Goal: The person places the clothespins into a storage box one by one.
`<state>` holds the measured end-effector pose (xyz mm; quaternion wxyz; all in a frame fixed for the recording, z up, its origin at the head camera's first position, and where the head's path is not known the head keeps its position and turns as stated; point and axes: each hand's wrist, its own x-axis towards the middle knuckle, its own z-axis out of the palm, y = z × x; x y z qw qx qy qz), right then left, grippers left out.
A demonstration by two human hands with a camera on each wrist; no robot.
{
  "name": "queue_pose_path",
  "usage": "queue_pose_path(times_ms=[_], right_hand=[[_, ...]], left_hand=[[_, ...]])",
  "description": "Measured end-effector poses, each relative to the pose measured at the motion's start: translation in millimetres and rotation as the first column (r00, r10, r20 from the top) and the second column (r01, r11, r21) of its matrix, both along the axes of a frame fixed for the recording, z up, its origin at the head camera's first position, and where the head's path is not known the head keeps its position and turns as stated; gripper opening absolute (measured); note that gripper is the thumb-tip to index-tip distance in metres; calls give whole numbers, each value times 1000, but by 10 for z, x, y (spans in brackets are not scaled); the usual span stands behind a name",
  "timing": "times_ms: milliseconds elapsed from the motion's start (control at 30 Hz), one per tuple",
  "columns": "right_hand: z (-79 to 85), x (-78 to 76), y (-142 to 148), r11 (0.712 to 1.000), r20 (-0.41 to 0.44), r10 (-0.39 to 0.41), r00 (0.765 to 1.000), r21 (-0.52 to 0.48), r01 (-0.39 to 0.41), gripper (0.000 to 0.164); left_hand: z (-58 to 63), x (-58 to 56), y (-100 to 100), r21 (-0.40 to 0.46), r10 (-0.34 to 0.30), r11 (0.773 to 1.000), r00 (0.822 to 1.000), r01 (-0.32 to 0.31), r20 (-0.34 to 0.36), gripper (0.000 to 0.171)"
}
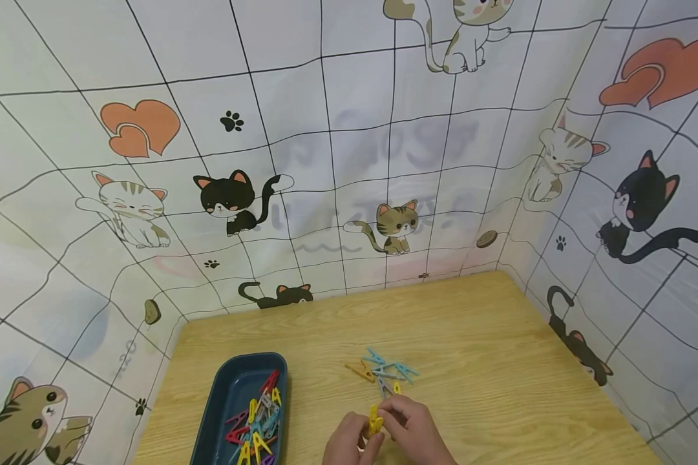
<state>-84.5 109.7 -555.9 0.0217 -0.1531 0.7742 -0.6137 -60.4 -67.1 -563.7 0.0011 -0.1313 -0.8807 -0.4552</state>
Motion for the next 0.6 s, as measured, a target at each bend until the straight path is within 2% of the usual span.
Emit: queue_pose_path(times_ms=[100, 200, 267, 400, 600], right_hand=[[-28, -8, 8, 999, -29, -33, 999, 35, 34, 13], [-52, -22, 19, 991, -78, -105, 991, 75, 111, 8], [-67, -37, 23, 982, -119, -158, 980, 88, 169, 8], [-99, -70, 26, 964, -191, -241, 952, 70, 258, 16], [-207, -96, 4, 955, -274, -262, 925, 63, 289, 22]], left_hand=[[15, 9, -31, -17, 32, 999, 1000, -32, -1, 15], [45, 8, -84, -29, 63, 998, 998, -63, 3, 15], [69, 4, -128, -36, 91, 995, 996, -91, 13, 16], [119, 2, -244, -67, 161, 985, 986, -158, 36, 16], [183, -6, -499, -127, 259, 959, 965, -252, 41, 22]])
